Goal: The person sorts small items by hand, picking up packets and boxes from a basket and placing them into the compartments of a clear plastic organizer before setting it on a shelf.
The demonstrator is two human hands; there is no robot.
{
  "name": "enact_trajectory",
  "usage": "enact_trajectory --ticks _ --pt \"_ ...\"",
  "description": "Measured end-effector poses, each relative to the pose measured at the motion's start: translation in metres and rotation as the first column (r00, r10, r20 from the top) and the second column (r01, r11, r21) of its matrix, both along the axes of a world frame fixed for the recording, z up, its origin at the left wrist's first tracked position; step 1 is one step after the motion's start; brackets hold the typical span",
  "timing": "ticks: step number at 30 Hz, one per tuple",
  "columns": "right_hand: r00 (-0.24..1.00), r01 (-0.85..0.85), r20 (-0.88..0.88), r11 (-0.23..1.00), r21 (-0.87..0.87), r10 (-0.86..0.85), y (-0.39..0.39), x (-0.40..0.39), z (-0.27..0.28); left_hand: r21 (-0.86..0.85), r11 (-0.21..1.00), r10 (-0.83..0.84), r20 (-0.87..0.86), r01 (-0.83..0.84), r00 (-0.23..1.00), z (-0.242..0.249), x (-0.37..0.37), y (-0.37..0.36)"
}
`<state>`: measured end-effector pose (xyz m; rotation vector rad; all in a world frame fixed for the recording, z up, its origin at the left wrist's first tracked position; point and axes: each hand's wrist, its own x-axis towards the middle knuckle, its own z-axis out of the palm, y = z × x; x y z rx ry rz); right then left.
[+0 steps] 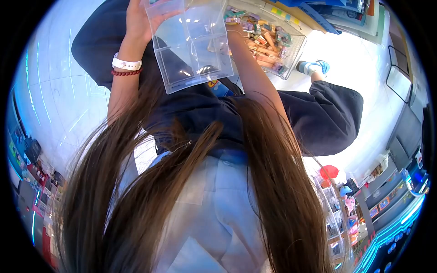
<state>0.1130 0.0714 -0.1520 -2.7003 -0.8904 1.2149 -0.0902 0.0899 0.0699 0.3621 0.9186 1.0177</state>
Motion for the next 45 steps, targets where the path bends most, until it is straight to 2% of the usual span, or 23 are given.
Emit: enact_trajectory --ticks 4,6,8,10,12,13,14,15,16,18,20,22,24,26,27,28,29,31,34,35,38,40,45 --pt "0.981 0.136 0.133 0.99 0.025 -0.138 -0.014 -0.008 0.009 0.006 1.0 0.017 0.002 -0.017 1.0 -0.003 -0.002 -0.002" --pt "0.937 0.202 0.23 0.946 0.253 -0.261 -0.023 0.0 -0.01 0.015 1.0 0.016 -0.03 -0.016 0.999 -0.009 -0.009 -0.001" --pt "0.943 0.272 0.128 0.932 0.239 -0.308 -0.026 0.015 -0.015 0.021 1.0 0.017 -0.06 -0.015 0.998 -0.011 -0.011 -0.003" --pt "0.937 0.336 0.022 0.915 0.225 -0.35 -0.022 0.038 -0.01 0.039 0.999 -0.013 0.06 0.011 0.998 -0.009 -0.007 -0.003" --pt "0.983 0.066 -0.167 0.996 -0.052 -0.074 -0.012 0.059 0.012 0.12 0.992 0.022 0.017 -0.024 1.0 -0.032 -0.009 -0.004" --pt "0.997 0.054 -0.06 0.998 0.028 -0.053 -0.011 0.064 0.021 0.192 0.98 0.055 -0.016 -0.051 0.998 -0.037 -0.01 0.003" --pt "0.998 0.039 0.05 0.994 0.106 -0.044 -0.013 0.072 0.019 0.125 0.992 0.035 -0.018 -0.033 0.999 -0.019 -0.005 0.001" --pt "0.991 -0.096 0.105 0.99 0.108 0.084 -0.01 0.096 -0.023 0.119 0.993 0.023 0.021 -0.025 1.0 -0.025 -0.005 0.002" --pt "0.965 -0.224 0.171 0.966 0.127 0.201 -0.005 0.1 0.003 0.138 0.989 -0.046 -0.006 0.047 0.999 -0.021 -0.004 0.0" --pt "0.896 -0.442 0.177 0.785 0.434 0.406 -0.019 0.121 0.049 0.158 0.98 -0.115 -0.037 0.119 0.993 -0.017 -0.001 -0.005" --pt "0.811 -0.585 0.447 0.537 0.607 0.378 -0.027 0.141 0.074 0.126 0.96 -0.24 -0.097 0.252 0.966 -0.022 0.006 -0.009" --pt "0.928 -0.37 0.249 0.603 0.707 0.278 -0.03 0.145 0.144 0.117 0.945 -0.297 -0.084 0.306 0.951 -0.026 0.016 -0.014" --pt "0.936 -0.347 0.258 0.491 0.799 0.241 -0.03 0.164 0.191 0.087 0.923 -0.369 -0.073 0.375 0.927 -0.019 0.03 -0.021" --pt "0.956 -0.242 0.188 0.244 0.939 0.226 -0.021 0.152 0.259 0.078 0.92 -0.384 -0.027 0.385 0.923 -0.024 0.043 -0.027" --pt "0.929 -0.254 0.235 0.031 0.967 0.285 -0.018 0.155 0.277 0.072 0.917 -0.394 0.019 0.392 0.919 -0.025 0.046 -0.03" --pt "0.923 -0.21 0.221 -0.07 0.975 0.316 -0.018 0.148 0.299 0.053 0.918 -0.396 0.05 0.394 0.917 -0.027 0.054 -0.034" --pt "0.929 -0.102 0.129 -0.095 0.99 0.346 -0.02 0.138 0.313 0.048 0.914 -0.406 0.051 0.404 0.912 -0.031 0.058 -0.037" --pt "0.881 -0.073 0.092 -0.06 0.996 0.463 -0.031 0.115 0.333 0.001 0.894 -0.445 0.116 0.448 0.888 -0.038 0.067 -0.038" --pt "0.771 -0.3 0.297 -0.09 0.95 0.563 -0.036 0.088 0.335 0.029 0.867 -0.498 0.106 0.498 0.861 -0.036 0.068 -0.039" --pt "0.743 -0.386 0.329 -0.029 0.922 0.583 -0.035 0.088 0.328 0.044 0.866 -0.501 0.089 0.499 0.861 -0.038 0.066 -0.041" --pt "0.742 -0.361 0.252 0.053 0.931 0.622 -0.038 0.08 0.309 0.034 0.852 -0.522 0.142 0.523 0.841 -0.049 0.064 -0.042" --pt "0.68 -0.502 0.315 0.109 0.858 0.662 -0.042 0.08 0.305 0.047 0.85 -0.526 0.14 0.525 0.839 -0.048 0.063 -0.043" --pt "0.689 -0.482 0.282 0.131 0.866 0.668 -0.043 0.071 0.303 0.077 0.833 -0.553 0.07 0.549 0.83 -0.039 0.063 -0.044"
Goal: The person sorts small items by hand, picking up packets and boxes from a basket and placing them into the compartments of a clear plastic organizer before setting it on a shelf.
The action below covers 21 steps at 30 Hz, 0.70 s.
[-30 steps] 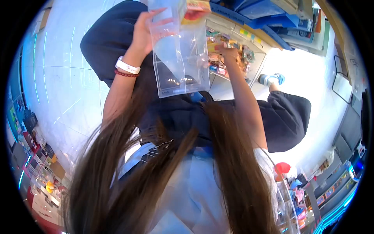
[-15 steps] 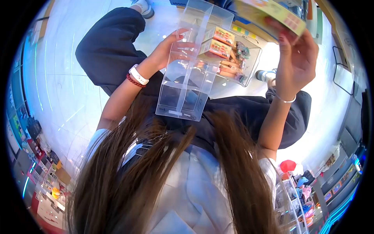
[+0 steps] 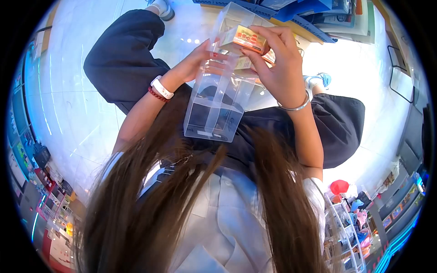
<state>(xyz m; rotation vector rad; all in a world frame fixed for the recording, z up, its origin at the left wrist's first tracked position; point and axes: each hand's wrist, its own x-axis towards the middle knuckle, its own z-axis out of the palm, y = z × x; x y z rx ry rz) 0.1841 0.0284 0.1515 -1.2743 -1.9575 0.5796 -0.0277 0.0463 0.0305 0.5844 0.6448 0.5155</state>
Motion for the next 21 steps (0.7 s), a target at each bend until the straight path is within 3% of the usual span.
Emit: enact_trajectory --ticks 2,11,19,21 --pt "1.0 0.005 0.003 1.0 -0.016 -0.005 0.0 -0.005 0.0 0.069 0.997 -0.033 -0.013 0.034 0.999 -0.002 -0.001 0.0" --pt "0.999 -0.046 -0.006 0.999 0.024 0.046 -0.004 -0.017 -0.017 0.088 0.994 -0.082 0.132 0.071 0.988 -0.005 -0.009 -0.001" --pt "0.965 0.023 0.256 0.992 0.121 -0.053 -0.006 -0.016 -0.028 0.071 0.994 -0.098 0.214 0.085 0.972 -0.012 -0.009 -0.005" --pt "0.973 0.023 0.224 0.988 0.155 -0.058 -0.003 -0.016 -0.03 0.059 0.994 -0.104 0.211 0.093 0.972 -0.012 -0.011 -0.006"
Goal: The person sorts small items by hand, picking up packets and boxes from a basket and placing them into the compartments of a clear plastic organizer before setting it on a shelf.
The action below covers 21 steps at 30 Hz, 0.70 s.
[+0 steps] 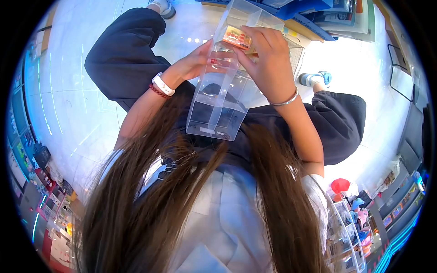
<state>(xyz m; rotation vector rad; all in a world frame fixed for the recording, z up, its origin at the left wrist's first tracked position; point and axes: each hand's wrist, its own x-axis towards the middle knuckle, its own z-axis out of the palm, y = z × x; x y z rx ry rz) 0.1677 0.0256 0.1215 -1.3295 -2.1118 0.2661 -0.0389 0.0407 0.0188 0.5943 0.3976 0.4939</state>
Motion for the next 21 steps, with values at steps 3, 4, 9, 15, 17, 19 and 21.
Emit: enact_trajectory --ticks 3,4,9,15,17,19,21 --pt "0.994 0.021 -0.104 1.0 0.003 -0.021 0.003 0.004 0.007 -0.102 0.995 0.028 0.035 -0.024 0.999 -0.003 0.002 0.002" --pt "0.982 0.041 -0.182 0.999 -0.029 -0.045 0.004 0.007 0.012 -0.133 0.99 0.06 0.042 -0.054 0.997 -0.002 0.002 0.002" --pt "0.942 0.207 -0.249 0.974 -0.09 -0.224 0.012 0.034 0.034 -0.258 0.958 0.138 0.044 -0.122 0.989 -0.001 -0.001 0.005" --pt "0.736 0.314 -0.512 0.893 -0.322 -0.443 0.034 0.109 -0.067 -0.344 0.923 0.206 0.054 -0.175 0.977 0.011 0.006 0.006" --pt "0.799 0.466 -0.239 0.818 -0.336 -0.553 0.03 0.125 -0.103 -0.322 0.924 0.243 0.081 -0.205 0.967 0.023 0.004 0.01" --pt "0.842 0.453 -0.046 0.751 -0.482 -0.537 0.028 0.136 -0.148 -0.322 0.934 0.22 0.178 -0.155 0.959 0.031 -0.013 0.023" --pt "0.927 0.322 0.068 0.687 -0.651 -0.369 0.02 0.135 -0.18 -0.224 0.92 0.338 0.042 -0.321 0.94 0.052 -0.03 0.028"
